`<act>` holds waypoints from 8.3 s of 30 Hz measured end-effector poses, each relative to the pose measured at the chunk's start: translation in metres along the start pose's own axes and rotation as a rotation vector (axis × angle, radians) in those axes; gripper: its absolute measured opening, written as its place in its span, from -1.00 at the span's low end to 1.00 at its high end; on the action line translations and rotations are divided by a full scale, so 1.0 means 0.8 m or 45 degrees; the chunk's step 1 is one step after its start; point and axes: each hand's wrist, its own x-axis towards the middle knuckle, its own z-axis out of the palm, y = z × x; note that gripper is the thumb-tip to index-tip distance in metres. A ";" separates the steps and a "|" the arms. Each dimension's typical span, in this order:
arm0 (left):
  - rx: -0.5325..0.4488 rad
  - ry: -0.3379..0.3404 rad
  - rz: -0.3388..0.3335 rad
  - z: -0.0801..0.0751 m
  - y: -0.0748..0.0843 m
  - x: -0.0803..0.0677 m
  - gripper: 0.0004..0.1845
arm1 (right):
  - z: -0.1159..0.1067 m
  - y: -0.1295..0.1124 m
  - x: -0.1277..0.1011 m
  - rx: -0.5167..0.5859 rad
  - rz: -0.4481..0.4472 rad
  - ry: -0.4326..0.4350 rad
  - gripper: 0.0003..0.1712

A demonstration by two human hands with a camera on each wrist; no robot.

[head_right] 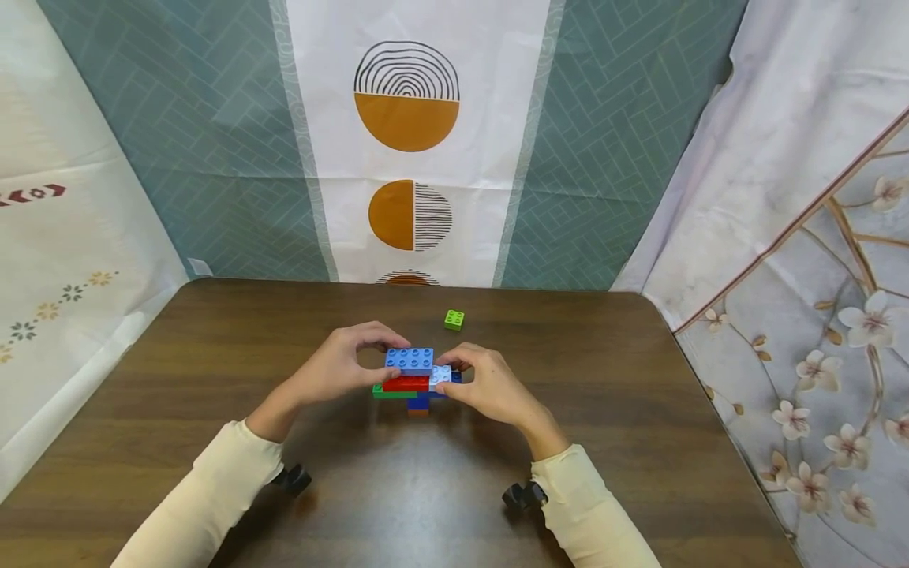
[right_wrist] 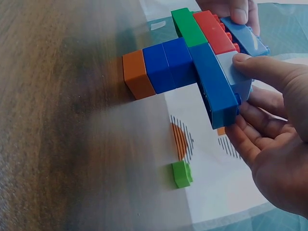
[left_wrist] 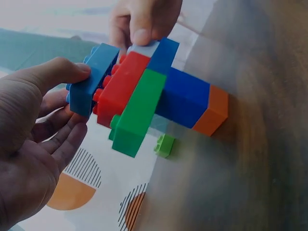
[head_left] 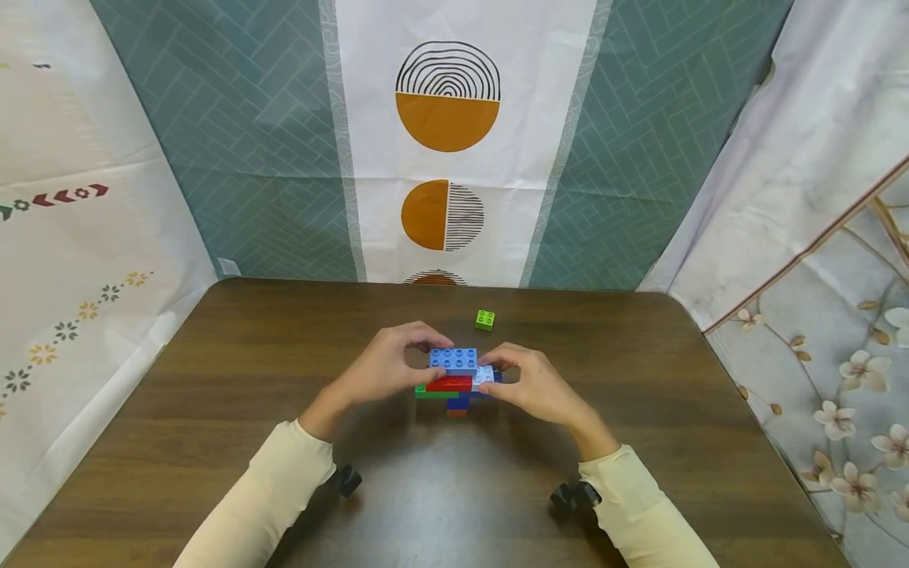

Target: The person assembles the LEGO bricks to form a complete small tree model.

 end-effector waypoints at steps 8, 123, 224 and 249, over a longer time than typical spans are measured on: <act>-0.004 0.001 0.035 0.011 0.004 -0.003 -0.64 | -0.001 0.003 0.000 -0.004 -0.046 0.010 -0.59; 0.070 0.018 0.081 0.006 0.004 -0.015 -0.65 | -0.002 -0.013 -0.005 0.006 -0.187 0.068 -0.63; 0.023 -0.026 0.046 0.012 -0.001 -0.021 -0.63 | -0.059 0.017 0.045 0.155 -0.178 0.000 -0.65; 0.050 -0.032 0.037 0.011 0.001 -0.022 -0.64 | -0.052 0.122 0.140 0.018 0.202 0.069 -0.47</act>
